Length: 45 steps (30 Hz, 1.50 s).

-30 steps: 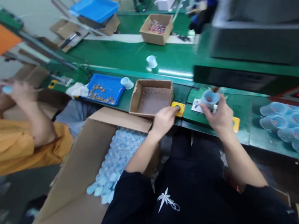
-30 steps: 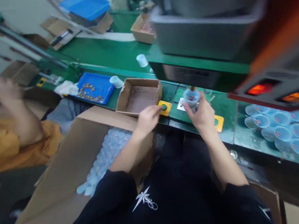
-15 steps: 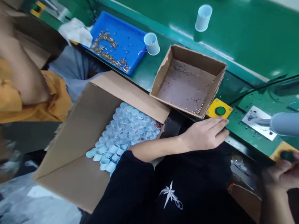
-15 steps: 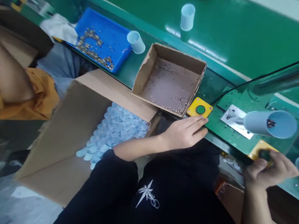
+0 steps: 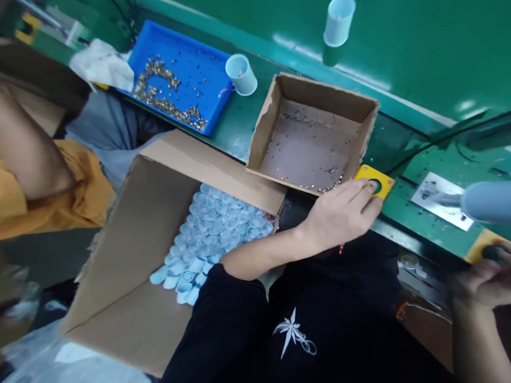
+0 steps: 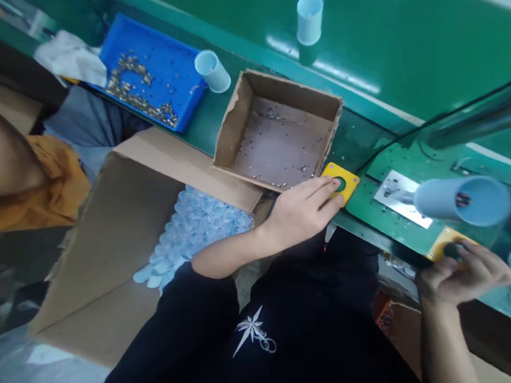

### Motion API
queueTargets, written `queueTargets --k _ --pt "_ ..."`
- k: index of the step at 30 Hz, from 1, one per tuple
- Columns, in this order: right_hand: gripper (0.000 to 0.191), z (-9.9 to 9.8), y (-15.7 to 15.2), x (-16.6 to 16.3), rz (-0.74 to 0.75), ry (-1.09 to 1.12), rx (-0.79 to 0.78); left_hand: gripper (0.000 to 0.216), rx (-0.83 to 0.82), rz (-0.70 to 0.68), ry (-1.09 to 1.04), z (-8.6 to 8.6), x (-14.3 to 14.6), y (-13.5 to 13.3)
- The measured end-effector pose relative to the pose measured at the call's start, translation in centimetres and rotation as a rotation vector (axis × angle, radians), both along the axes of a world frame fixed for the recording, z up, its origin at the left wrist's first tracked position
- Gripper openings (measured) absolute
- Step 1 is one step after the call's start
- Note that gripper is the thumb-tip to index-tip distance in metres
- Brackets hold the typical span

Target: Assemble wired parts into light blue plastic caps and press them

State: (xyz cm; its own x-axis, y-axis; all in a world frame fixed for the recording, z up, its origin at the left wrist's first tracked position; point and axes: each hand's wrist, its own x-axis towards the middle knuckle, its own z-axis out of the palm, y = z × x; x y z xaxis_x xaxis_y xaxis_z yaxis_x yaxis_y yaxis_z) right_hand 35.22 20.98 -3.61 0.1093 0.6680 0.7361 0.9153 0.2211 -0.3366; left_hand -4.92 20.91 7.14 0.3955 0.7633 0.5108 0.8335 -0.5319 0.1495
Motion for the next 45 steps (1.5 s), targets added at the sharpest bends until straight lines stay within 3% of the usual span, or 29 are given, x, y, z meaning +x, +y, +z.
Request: queueTargets --k 2,5,8,14,21,26,32,45 --pt "0.046 0.9 -0.6 -1.2 0.148 -0.076 0.138 0.021 -0.065 -0.021 0.055 0.8 0.1 0.5" --pt "0.032 2.6 -1.5 -2.8 0.184 -0.100 0.058 0.022 -0.210 -0.010 0.137 2.4 0.5 1.8" --pt "0.029 3.6 -2.1 -3.7 0.182 -0.024 -0.034 0.022 -0.310 -0.024 0.049 4.2 1.4 3.7" --pt "0.023 3.0 -2.8 -3.7 0.219 0.053 -0.041 0.020 -0.339 -0.170 -0.360 8.1 4.6 5.3" --pt "0.020 3.2 -2.6 -3.5 0.247 0.030 -0.006 0.017 -0.480 -0.193 -0.379 11.1 6.5 6.2" --pt "0.019 3.2 -2.7 -3.6 0.221 0.050 -0.035 0.014 -0.591 -0.155 -0.362 11.5 7.9 7.8" --pt "0.019 3.3 -2.7 -3.8 0.231 0.069 0.004 0.015 -0.545 -0.114 -0.206 11.4 10.7 9.1" --pt "0.020 3.0 -2.6 -3.6 0.203 0.112 -0.079 0.015 -0.451 -0.175 -0.153 10.2 10.7 9.5"
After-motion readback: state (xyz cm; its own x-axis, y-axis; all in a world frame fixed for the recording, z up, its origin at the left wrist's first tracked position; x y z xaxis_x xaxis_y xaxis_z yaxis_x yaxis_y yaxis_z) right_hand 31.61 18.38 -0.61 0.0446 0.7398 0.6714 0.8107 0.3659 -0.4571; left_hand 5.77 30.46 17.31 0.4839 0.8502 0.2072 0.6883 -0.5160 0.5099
